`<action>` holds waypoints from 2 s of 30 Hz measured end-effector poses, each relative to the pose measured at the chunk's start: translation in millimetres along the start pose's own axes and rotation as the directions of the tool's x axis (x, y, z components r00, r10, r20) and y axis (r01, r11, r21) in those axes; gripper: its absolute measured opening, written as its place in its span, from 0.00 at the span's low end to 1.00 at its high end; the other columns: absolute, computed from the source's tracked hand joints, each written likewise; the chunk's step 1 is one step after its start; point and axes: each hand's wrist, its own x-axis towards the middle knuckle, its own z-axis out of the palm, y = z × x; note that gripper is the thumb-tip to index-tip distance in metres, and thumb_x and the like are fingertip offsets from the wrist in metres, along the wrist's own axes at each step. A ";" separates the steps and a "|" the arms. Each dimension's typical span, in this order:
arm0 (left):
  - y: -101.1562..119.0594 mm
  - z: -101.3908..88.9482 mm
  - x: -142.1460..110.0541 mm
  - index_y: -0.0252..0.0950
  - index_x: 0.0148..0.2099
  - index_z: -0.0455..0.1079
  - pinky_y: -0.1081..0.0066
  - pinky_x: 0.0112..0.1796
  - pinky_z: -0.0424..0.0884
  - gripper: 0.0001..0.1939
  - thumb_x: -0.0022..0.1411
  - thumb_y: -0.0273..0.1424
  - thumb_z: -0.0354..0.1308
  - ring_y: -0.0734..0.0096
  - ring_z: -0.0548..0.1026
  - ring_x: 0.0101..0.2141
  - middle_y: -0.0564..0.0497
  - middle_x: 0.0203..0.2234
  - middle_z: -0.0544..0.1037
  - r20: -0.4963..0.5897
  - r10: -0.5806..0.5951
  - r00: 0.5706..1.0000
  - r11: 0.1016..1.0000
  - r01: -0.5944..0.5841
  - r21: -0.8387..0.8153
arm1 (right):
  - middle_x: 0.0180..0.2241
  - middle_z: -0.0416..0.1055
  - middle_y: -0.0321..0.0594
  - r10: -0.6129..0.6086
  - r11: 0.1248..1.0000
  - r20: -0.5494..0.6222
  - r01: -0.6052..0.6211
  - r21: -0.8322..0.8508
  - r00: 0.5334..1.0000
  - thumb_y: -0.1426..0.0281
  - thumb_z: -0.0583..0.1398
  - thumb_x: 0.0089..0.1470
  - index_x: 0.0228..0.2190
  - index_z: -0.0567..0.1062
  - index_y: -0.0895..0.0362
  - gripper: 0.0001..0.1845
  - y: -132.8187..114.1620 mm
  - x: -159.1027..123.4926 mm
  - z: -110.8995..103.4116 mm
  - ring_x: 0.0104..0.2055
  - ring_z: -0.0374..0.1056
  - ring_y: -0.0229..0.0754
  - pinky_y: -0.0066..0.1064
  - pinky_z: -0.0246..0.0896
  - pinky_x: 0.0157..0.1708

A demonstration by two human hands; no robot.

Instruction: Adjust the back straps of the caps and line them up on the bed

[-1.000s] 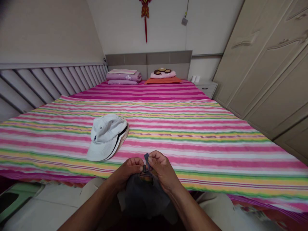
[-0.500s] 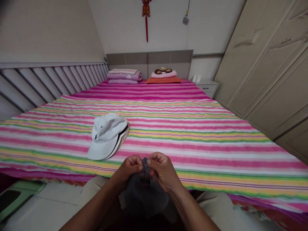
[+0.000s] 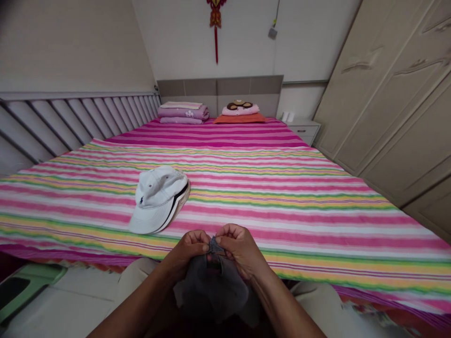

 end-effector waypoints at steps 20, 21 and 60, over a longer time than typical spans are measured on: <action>3.2 2.2 -3.4 0.31 0.24 0.66 0.80 0.21 0.56 0.12 0.39 0.30 0.66 0.82 0.64 0.18 0.55 0.16 0.70 0.071 -0.033 0.997 0.993 0.025 0.114 | 0.14 0.62 0.29 0.143 0.961 0.301 -0.059 -0.271 0.943 0.67 0.67 0.32 0.20 0.70 0.60 0.13 -15.9 7.4 -12.3 0.15 0.52 0.28 0.22 0.43 0.15; 3.3 1.8 -3.4 0.31 0.24 0.66 0.80 0.21 0.57 0.12 0.39 0.30 0.66 0.82 0.65 0.18 0.55 0.16 0.70 0.073 -0.025 0.997 0.994 0.017 0.107 | 0.14 0.61 0.28 0.110 0.964 0.280 -0.034 -0.263 0.954 0.66 0.67 0.32 0.21 0.69 0.60 0.14 -15.6 7.3 -11.4 0.15 0.52 0.28 0.23 0.43 0.16; -0.4 -6.7 -3.8 0.30 0.24 0.66 0.78 0.22 0.58 0.08 0.43 0.29 0.62 0.79 0.66 0.17 0.52 0.16 0.71 0.011 -0.042 0.999 0.994 0.043 -0.097 | 0.25 0.61 0.36 -0.456 0.655 0.136 0.435 -0.617 0.879 0.72 0.60 0.43 0.26 0.71 0.56 0.03 22.1 -9.0 2.6 0.24 0.56 0.36 0.26 0.52 0.21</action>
